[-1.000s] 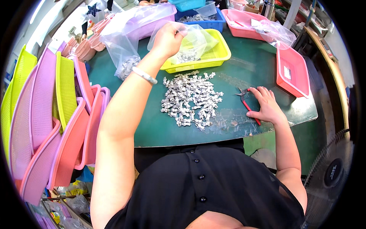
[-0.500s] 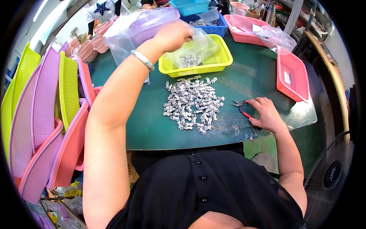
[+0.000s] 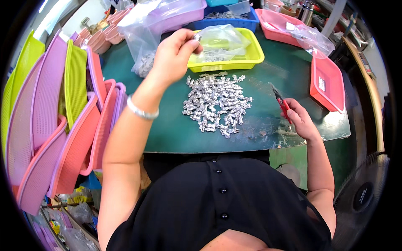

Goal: The person sits at a green workbench and assembles small silver metal components. They pick up individual pieces, link them together by hand, and occasionally use red-handled pliers to secure the connections. The assembled units are placed into a yellow plastic basket on the table.

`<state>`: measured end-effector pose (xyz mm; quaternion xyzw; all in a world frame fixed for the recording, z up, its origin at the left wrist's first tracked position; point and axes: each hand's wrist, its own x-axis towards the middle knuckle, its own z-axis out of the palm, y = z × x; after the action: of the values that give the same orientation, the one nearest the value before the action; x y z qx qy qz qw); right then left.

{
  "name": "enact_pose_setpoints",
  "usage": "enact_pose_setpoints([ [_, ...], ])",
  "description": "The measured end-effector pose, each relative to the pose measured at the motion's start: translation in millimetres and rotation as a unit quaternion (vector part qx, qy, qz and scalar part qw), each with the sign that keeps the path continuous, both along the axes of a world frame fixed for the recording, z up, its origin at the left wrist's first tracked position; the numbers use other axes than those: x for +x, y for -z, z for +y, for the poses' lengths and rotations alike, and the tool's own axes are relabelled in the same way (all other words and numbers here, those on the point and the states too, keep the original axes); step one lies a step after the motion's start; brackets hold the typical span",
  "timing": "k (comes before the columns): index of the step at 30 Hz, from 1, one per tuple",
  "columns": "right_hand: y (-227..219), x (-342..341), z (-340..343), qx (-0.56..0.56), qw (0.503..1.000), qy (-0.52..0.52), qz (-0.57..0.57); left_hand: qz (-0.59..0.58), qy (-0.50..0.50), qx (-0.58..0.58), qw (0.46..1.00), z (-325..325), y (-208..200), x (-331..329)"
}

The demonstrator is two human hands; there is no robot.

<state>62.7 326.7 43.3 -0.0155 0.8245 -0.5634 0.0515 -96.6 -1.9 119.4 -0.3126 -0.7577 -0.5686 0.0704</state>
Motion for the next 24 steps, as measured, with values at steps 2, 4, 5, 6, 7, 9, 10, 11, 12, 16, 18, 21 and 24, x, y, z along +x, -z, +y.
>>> enact_pose_setpoints([
  [2, -5, 0, -14, -0.082, 0.996, -0.028, -0.035, -0.076, 0.018, 0.063, 0.995, -11, 16, 36],
  [4, -5, -2, -36, -0.156, 0.983, -0.074, -0.055, -0.174, 0.038, 0.128, 0.976, -20, 37, 69],
  [5, -4, -3, -49, -0.194, 0.974, -0.095, -0.068, -0.229, 0.046, 0.168, 0.958, -23, 48, 82],
  [6, -6, -5, -62, -0.192, 0.971, -0.125, -0.075, -0.28, 0.038, 0.196, 0.939, -28, 60, 95],
  [7, -3, -7, -75, -0.201, 0.964, -0.151, -0.087, -0.297, 0.038, 0.198, 0.933, -31, 70, 104],
  [9, 2, -10, -102, -0.22, 0.948, -0.202, -0.11, -0.36, 0.034, 0.241, 0.901, -36, 86, 121],
  [10, -1, -12, -115, -0.171, 0.952, -0.217, -0.13, -0.384, 0.021, 0.268, 0.884, -39, 90, 128],
  [11, -2, -10, -131, -0.194, 0.949, -0.202, -0.148, -0.396, 0.01, 0.276, 0.876, -43, 94, 134],
  [12, 7, -11, -141, -0.192, 0.951, -0.215, -0.113, -0.405, 0.002, 0.283, 0.869, -48, 97, 136],
  [16, 19, -13, -166, -0.113, 0.961, -0.238, -0.084, -0.403, -0.021, 0.317, 0.858, -66, 109, 148],
  [18, 22, -14, -173, -0.082, 0.961, -0.251, -0.082, -0.394, -0.029, 0.315, 0.863, -73, 110, 153],
  [21, 24, -14, -179, -0.059, 0.955, -0.278, -0.08, -0.377, -0.048, 0.3, 0.875, -78, 111, 155],
  [24, 25, -14, -181, -0.052, 0.954, -0.283, -0.08, -0.369, -0.043, 0.294, 0.881, -80, 113, 155],
])
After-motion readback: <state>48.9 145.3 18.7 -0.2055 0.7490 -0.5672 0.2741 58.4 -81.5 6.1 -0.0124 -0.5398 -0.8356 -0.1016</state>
